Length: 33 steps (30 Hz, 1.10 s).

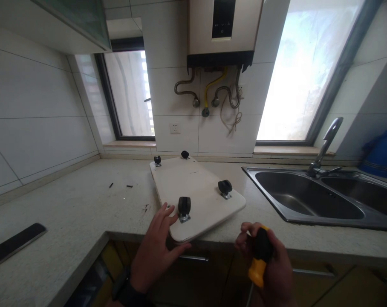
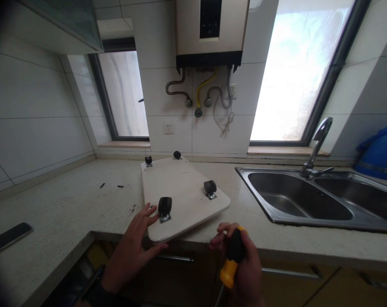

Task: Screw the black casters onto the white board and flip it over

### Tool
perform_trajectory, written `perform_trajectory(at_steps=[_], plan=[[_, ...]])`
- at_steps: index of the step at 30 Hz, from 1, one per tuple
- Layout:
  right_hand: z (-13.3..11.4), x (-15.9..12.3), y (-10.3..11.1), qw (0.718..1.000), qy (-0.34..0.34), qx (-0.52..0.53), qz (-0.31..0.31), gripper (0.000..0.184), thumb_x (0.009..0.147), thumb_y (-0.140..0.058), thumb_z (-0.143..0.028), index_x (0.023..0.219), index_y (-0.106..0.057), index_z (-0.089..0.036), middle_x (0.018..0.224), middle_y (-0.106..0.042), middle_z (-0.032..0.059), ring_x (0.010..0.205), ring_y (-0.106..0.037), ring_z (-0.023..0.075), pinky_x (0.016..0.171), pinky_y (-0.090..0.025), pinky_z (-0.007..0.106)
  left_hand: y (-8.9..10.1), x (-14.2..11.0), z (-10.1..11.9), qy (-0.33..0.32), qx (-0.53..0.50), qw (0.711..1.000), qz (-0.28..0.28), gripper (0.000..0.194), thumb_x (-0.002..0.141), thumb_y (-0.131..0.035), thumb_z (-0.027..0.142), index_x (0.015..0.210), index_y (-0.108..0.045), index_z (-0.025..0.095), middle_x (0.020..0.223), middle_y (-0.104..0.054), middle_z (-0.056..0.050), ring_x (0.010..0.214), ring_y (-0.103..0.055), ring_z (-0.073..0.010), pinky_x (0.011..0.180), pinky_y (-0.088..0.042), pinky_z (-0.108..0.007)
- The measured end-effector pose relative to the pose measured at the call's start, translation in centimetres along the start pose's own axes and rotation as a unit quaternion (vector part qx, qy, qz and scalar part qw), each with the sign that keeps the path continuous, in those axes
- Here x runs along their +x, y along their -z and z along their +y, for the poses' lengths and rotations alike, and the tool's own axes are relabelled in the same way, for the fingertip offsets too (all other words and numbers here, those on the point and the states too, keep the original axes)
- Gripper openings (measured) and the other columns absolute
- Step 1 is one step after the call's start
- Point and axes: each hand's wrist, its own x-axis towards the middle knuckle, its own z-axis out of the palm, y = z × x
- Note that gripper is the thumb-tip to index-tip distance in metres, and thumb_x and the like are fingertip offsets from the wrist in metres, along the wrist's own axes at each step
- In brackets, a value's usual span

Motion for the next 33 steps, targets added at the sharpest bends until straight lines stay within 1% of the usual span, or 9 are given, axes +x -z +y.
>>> perform_trajectory(at_steps=[3,5,7,10,14,18,23,30,33], plan=[[-2.1,1.5,1.4,0.991,0.016,-0.033,0.125,0.027,0.077,-0.075,-0.049,0.081,-0.067,-0.024,0.116,-0.076,0.0038,0.067,-0.068,0.015,0.052,-0.057,0.028,1.4,0.1,-1.5,0.015,-0.006,1.0,-0.027,0.064,0.082,-0.085,0.054,0.138,-0.064,0.029,0.16,-0.055,-0.015,0.154,-0.043,-0.0428,0.121,-0.042,-0.071],[-2.6,2.4,2.0,0.99,0.011,-0.053,0.132,0.027,0.076,-0.078,-0.048,0.087,-0.068,-0.025,0.101,-0.078,0.0037,0.05,-0.052,0.0086,0.036,-0.04,0.021,2.3,0.0,-2.6,0.022,-0.011,0.999,-0.04,0.065,0.081,-0.086,0.053,0.138,-0.065,0.029,0.16,-0.054,-0.014,0.154,-0.042,-0.0424,0.122,-0.041,-0.07],[-2.5,3.2,2.0,0.987,0.002,-0.086,0.132,0.034,0.073,-0.082,-0.047,0.096,-0.07,-0.025,0.069,-0.068,-0.0006,0.044,-0.043,0.0083,0.034,-0.031,0.02,3.1,-0.1,-3.7,0.023,-0.021,0.998,-0.047,0.064,0.081,-0.086,0.051,0.138,-0.066,0.029,0.16,-0.055,-0.015,0.154,-0.042,-0.0426,0.122,-0.04,-0.071],[-1.9,4.3,1.2,0.98,0.008,-0.159,0.116,0.047,0.071,-0.086,-0.048,0.108,-0.071,-0.021,0.05,-0.05,-0.0068,0.045,-0.045,0.0102,0.039,-0.036,0.019,4.2,-0.3,-5.1,0.023,-0.037,0.997,-0.068,0.065,0.081,-0.086,0.047,0.14,-0.065,0.028,0.161,-0.053,-0.016,0.156,-0.039,-0.0428,0.123,-0.037,-0.071],[-1.3,5.7,-0.4,0.967,-0.018,-0.247,0.054,0.058,0.079,-0.08,-0.051,0.125,-0.069,-0.018,0.053,-0.052,-0.0069,0.045,-0.046,0.0091,0.041,-0.037,0.02,5.5,-0.6,-6.8,0.032,-0.052,0.993,-0.104,0.064,0.083,-0.085,0.044,0.141,-0.063,0.031,0.165,-0.048,-0.014,0.158,-0.034,-0.0415,0.124,-0.034,-0.072],[-1.0,6.2,-1.5,0.96,-0.046,-0.276,0.029,0.053,0.076,-0.085,-0.043,0.122,-0.074,-0.018,0.069,-0.064,-0.0016,0.046,-0.05,0.0085,0.04,-0.038,0.022,6.3,-0.8,-8.1,0.054,-0.07,0.99,-0.107,0.063,0.083,-0.084,0.044,0.142,-0.063,0.033,0.168,-0.044,-0.013,0.158,-0.034,-0.0423,0.122,-0.034,-0.073],[-0.3,5.4,-2.2,0.953,-0.056,-0.299,0.005,0.048,0.077,-0.084,-0.039,0.122,-0.075,-0.022,0.083,-0.068,0.0006,0.048,-0.053,0.0084,0.041,-0.042,0.024,7.1,-1.1,-9.4,0.076,-0.062,0.989,-0.107,0.068,0.082,-0.085,0.043,0.146,-0.062,0.037,0.169,-0.042,-0.011,0.155,-0.037,-0.0438,0.118,-0.038,-0.072],[1.1,3.6,-2.8,0.945,-0.056,-0.322,0.009,0.055,0.08,-0.08,-0.043,0.13,-0.072,-0.023,0.069,-0.063,-0.0022,0.045,-0.049,0.01,0.041,-0.039,0.025,7.7,-1.7,-10.4,0.11,-0.071,0.985,-0.114,0.07,0.089,-0.077,0.045,0.154,-0.054,0.038,0.173,-0.033,-0.011,0.157,-0.035,-0.0413,0.116,-0.042,-0.068],[1.4,2.6,-3.2,0.94,-0.05,-0.336,0.006,0.055,0.081,-0.079,-0.049,0.131,-0.073,-0.026,0.083,-0.07,0.002,0.048,-0.05,0.0098,0.043,-0.041,0.027,8.0,-2.5,-10.8,0.144,-0.092,0.981,-0.097,0.075,0.092,-0.072,0.049,0.161,-0.044,0.041,0.176,-0.027,-0.007,0.159,-0.03,-0.0403,0.12,-0.035,-0.068]])
